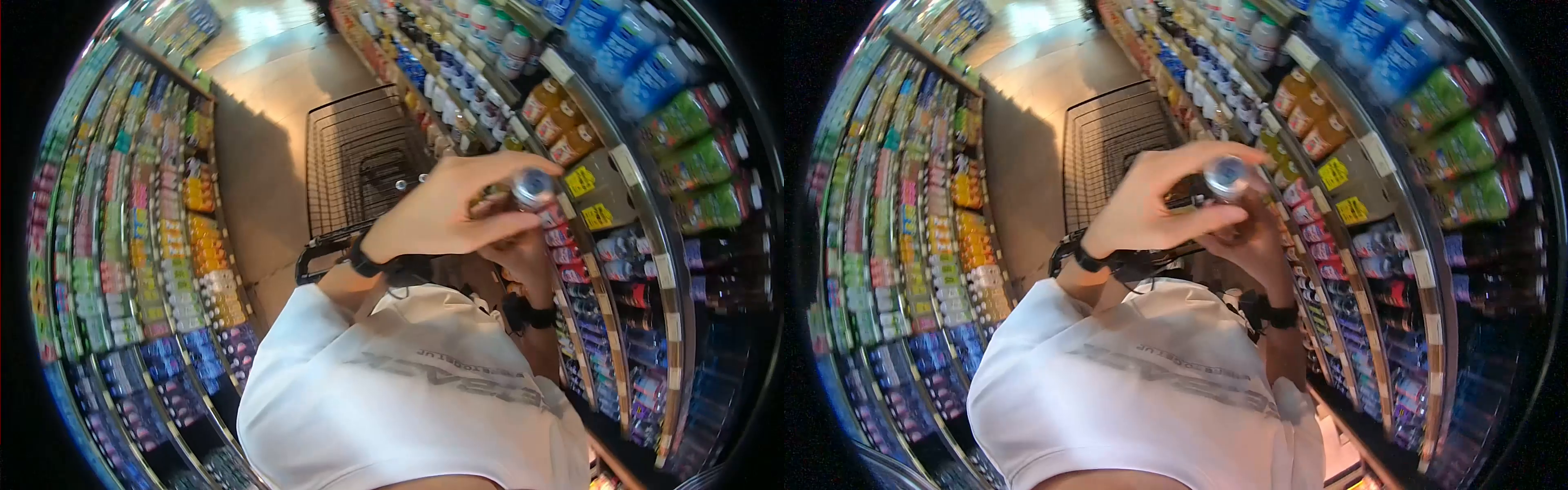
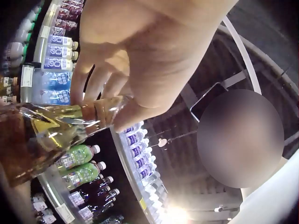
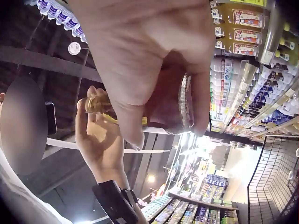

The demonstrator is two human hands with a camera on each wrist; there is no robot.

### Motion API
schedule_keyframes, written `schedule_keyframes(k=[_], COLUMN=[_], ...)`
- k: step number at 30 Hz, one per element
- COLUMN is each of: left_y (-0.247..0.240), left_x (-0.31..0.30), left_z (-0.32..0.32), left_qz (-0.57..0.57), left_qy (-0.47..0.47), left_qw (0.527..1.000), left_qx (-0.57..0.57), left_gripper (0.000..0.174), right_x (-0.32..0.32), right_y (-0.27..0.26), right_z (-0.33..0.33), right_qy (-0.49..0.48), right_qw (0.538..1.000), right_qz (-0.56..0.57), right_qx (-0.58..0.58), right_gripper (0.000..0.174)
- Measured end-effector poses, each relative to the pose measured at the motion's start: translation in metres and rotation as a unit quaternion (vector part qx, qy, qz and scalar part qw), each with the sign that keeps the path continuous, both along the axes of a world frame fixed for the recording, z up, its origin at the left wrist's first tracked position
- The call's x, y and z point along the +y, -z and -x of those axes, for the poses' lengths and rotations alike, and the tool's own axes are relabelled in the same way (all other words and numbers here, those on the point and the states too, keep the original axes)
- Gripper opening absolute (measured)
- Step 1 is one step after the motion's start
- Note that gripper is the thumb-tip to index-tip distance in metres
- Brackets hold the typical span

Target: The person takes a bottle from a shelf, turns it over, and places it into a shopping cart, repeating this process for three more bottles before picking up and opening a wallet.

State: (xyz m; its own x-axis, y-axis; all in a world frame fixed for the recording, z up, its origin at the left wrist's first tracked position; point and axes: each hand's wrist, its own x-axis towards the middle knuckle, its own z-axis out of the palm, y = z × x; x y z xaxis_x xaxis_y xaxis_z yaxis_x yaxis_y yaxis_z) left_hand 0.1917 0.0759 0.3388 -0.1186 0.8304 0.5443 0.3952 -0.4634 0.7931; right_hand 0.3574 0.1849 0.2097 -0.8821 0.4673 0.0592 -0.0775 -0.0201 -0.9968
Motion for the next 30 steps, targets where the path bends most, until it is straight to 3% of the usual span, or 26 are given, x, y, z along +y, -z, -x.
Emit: schedule_keyframes(k=[3,9,10,12,15,18,19,24,29,30], left_y=[0.012,0.036,0.041,0.05,0.054,0.071,0.08,0.146,0.245,0.267], left_x=[-0.001,-0.02,-0.022,-0.027,-0.035,-0.037,-0.037,-0.033,-0.032,-0.032], left_z=[0.01,0.039,0.046,0.057,0.076,0.105,0.115,0.172,0.213,0.217], left_qz=[0.023,0.086,0.081,0.064,0.078,0.071,0.079,0.084,0.187,0.217], left_qy=[-0.033,-0.134,-0.153,-0.188,-0.254,-0.314,-0.341,-0.459,-0.444,-0.445], left_qw=[0.999,0.985,0.984,0.98,0.964,0.946,0.936,0.88,0.876,0.868], left_qx=[0.022,0.059,0.039,-0.006,-0.026,-0.045,-0.036,0.091,0.004,0.033], left_gripper=[0.045,0.047,0.046,0.046,0.039,0.034,0.034,0.036,0.032,0.031], right_x=[-0.001,-0.008,-0.004,-0.002,0.006,0.008,0.007,0.007,0.005,0.004], right_y=[0.011,0.04,0.041,0.048,0.057,0.055,0.052,0.053,0.069,0.072], right_z=[0.015,0.05,0.053,0.057,0.054,0.054,0.055,0.052,0.041,0.037], right_qy=[0.013,-0.015,-0.026,-0.033,-0.061,-0.005,0.012,0.019,0.068,0.08], right_qw=[0.995,0.997,0.989,0.987,0.99,0.984,0.98,0.984,0.982,0.979], right_qz=[-0.097,-0.042,-0.112,-0.131,-0.005,0.056,0.064,0.044,0.066,0.071], right_qx=[-0.008,-0.06,-0.092,-0.087,-0.127,-0.169,-0.186,-0.171,-0.166,-0.172], right_gripper=[0.06,0.062,0.062,0.064,0.061,0.053,0.045,0.035,0.031,0.03])
